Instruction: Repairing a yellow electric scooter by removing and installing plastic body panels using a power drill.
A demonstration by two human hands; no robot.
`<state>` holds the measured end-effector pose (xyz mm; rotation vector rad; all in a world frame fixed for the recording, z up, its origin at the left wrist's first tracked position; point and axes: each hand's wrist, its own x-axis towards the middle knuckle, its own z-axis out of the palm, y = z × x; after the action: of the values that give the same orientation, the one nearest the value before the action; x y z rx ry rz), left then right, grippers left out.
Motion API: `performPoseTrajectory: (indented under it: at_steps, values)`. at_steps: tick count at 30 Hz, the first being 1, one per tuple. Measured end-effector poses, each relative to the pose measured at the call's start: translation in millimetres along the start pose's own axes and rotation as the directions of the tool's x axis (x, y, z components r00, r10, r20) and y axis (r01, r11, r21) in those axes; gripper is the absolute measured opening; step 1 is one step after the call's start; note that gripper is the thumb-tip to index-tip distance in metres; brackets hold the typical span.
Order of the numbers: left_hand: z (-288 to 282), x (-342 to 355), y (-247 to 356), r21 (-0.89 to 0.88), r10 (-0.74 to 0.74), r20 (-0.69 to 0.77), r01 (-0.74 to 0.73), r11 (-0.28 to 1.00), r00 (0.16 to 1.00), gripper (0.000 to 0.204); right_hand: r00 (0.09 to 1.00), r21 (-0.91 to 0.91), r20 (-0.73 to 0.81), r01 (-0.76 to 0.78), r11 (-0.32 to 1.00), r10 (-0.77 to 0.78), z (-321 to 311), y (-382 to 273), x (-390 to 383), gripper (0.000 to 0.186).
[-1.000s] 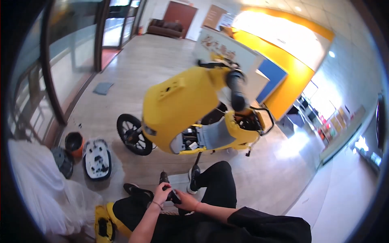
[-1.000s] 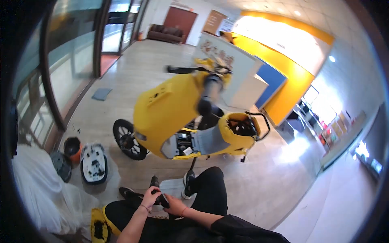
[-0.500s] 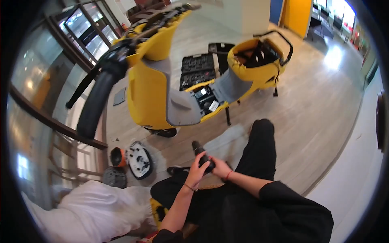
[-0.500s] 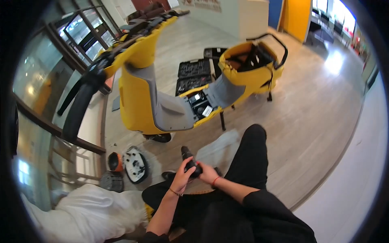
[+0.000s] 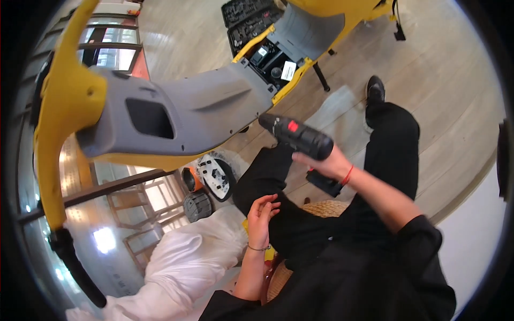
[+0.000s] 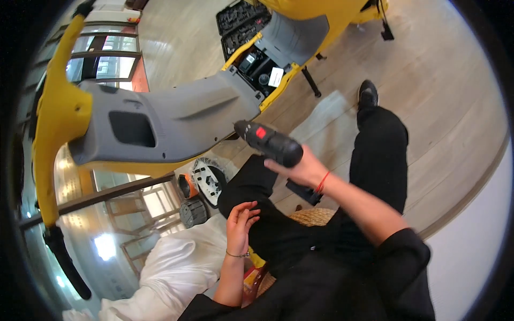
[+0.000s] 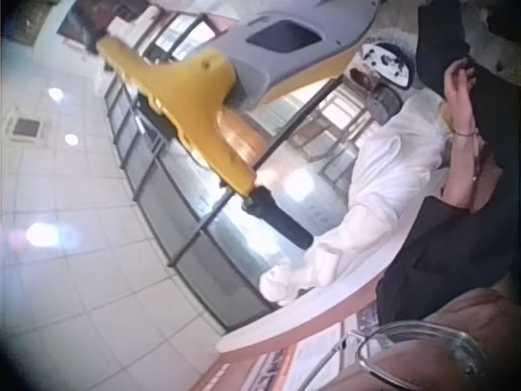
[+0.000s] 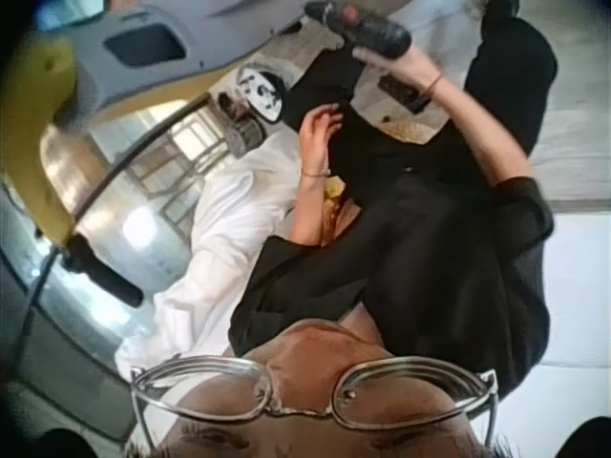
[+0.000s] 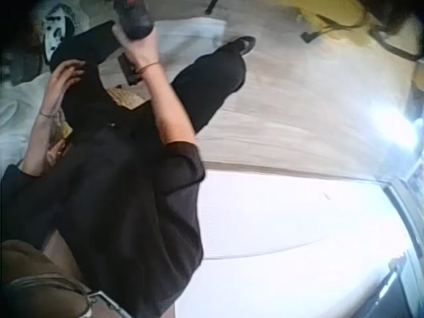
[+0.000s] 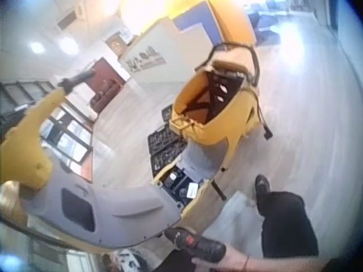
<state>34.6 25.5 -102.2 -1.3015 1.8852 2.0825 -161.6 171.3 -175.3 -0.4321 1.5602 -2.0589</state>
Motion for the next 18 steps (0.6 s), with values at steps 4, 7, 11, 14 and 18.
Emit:
performPoseTrajectory:
  at_steps: [4, 7, 11, 14, 18]
  values:
    - [-12.1, 25.4, 14.6, 0.142, -0.064, -0.026, 0.067, 0.988, 0.998, 0.021, 0.854, -0.111, 0.263, -0.436, 0.893, 0.449, -33.0, -48.8, 63.7, 0.034]
    - [-8.5, 41.3, 23.3, 0.525, 0.232, -0.135, -0.129, 0.841, 0.963, 0.013, 0.858, -0.141, 0.289, -0.401, 0.905, 0.425, -62.7, -55.7, 87.3, 0.034]
    - [-5.8, 76.8, 40.6, 0.853, 0.513, 0.155, -0.376, 0.361, 0.844, 0.012, 0.93, -0.21, 0.287, -0.172, 0.962, 0.229, -76.3, -16.8, 104.0, 0.036]
    - [4.4, 112.5, 37.5, 0.872, 0.452, 0.359, -0.466, 0.15, 0.817, 0.014, 0.886, -0.346, 0.316, -0.225, 0.911, 0.339, -89.2, 4.7, 110.1, 0.037]
    - [18.6, 115.6, 27.7, 0.853, 0.377, 0.419, -0.5, 0.148, 0.826, 0.012, 0.896, -0.384, 0.35, -0.129, 0.914, 0.273, -120.9, 48.4, 93.0, 0.04]
